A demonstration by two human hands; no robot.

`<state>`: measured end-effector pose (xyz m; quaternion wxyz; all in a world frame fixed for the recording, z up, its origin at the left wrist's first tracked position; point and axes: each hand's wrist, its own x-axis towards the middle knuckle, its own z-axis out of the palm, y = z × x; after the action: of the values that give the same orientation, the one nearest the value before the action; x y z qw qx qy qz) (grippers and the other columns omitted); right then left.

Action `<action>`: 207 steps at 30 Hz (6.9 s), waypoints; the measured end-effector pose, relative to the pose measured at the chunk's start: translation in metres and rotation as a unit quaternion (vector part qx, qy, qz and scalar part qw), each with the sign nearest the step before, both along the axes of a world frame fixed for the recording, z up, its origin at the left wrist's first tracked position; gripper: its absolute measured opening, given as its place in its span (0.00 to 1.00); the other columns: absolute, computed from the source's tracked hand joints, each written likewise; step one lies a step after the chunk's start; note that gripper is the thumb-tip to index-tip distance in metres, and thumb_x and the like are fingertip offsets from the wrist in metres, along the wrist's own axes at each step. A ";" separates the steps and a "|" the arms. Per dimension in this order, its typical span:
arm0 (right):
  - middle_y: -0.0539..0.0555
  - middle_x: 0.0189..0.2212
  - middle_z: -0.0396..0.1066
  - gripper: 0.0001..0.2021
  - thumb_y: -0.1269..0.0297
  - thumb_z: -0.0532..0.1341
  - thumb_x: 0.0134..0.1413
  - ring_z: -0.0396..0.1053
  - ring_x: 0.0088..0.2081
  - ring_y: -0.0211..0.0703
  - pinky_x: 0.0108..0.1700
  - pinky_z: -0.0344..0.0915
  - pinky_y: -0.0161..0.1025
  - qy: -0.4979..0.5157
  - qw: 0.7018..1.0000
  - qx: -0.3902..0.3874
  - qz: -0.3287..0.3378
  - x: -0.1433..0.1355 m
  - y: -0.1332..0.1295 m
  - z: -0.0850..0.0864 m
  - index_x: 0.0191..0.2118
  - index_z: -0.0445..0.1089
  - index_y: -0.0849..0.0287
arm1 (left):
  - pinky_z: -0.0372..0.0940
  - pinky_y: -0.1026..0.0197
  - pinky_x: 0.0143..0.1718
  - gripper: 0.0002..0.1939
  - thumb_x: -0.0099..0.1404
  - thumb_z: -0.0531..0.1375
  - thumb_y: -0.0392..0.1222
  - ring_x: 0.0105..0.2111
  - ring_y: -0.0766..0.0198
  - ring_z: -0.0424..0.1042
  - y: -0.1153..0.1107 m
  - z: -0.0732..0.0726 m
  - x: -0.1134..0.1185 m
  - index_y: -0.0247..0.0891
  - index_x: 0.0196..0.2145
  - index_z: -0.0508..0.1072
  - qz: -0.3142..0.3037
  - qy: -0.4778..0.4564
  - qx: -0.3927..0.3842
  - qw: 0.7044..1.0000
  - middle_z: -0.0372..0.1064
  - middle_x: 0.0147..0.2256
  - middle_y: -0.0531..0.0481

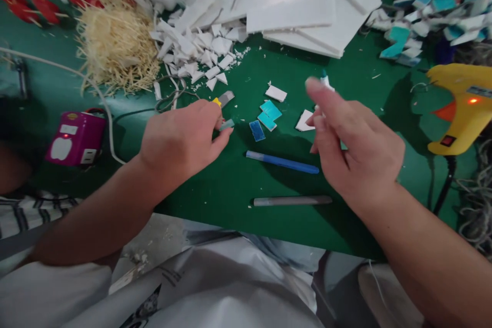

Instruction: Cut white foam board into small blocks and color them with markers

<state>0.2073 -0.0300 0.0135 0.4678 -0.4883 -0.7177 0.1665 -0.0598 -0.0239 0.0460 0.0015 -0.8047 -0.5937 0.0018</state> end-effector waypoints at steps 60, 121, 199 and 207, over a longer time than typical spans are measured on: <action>0.51 0.36 0.78 0.19 0.71 0.65 0.64 0.77 0.36 0.41 0.25 0.74 0.36 0.157 0.985 0.064 -0.012 0.003 0.015 0.001 0.55 0.82 0.44 | 0.65 0.50 0.63 0.28 0.74 0.59 0.40 0.59 0.50 0.73 0.070 0.015 0.061 0.39 0.69 0.66 -0.134 -0.114 -0.011 0.984 0.76 0.55 0.41; 0.50 0.20 0.75 0.10 0.55 0.73 0.55 0.71 0.21 0.36 0.24 0.68 0.34 0.111 0.942 -0.317 -0.016 -0.028 0.002 0.018 0.29 0.80 0.56 | 0.59 0.57 0.28 0.14 0.78 0.57 0.46 0.36 0.57 0.77 0.009 -0.028 0.013 0.38 0.50 0.79 -0.170 -0.115 -0.027 0.978 0.75 0.41 0.47; 0.48 0.18 0.72 0.10 0.51 0.72 0.58 0.66 0.20 0.38 0.22 0.58 0.38 0.027 0.959 -0.280 -0.016 -0.027 -0.001 0.014 0.31 0.83 0.50 | 0.58 0.58 0.29 0.11 0.79 0.58 0.46 0.36 0.59 0.77 0.008 -0.027 0.018 0.38 0.45 0.79 -0.135 -0.115 -0.050 0.983 0.74 0.40 0.48; 0.48 0.21 0.74 0.07 0.58 0.70 0.60 0.71 0.24 0.40 0.27 0.65 0.38 0.051 0.952 -0.301 -0.029 -0.028 -0.002 0.013 0.31 0.81 0.51 | 0.58 0.59 0.29 0.12 0.79 0.59 0.46 0.36 0.58 0.77 0.008 -0.026 0.020 0.37 0.45 0.79 -0.138 -0.115 -0.049 0.982 0.74 0.40 0.47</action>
<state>0.1793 -0.0320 0.0266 0.3395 -0.6177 -0.5950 0.3862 -0.0397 -0.0162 0.0205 -0.1062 -0.8729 -0.4723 -0.0615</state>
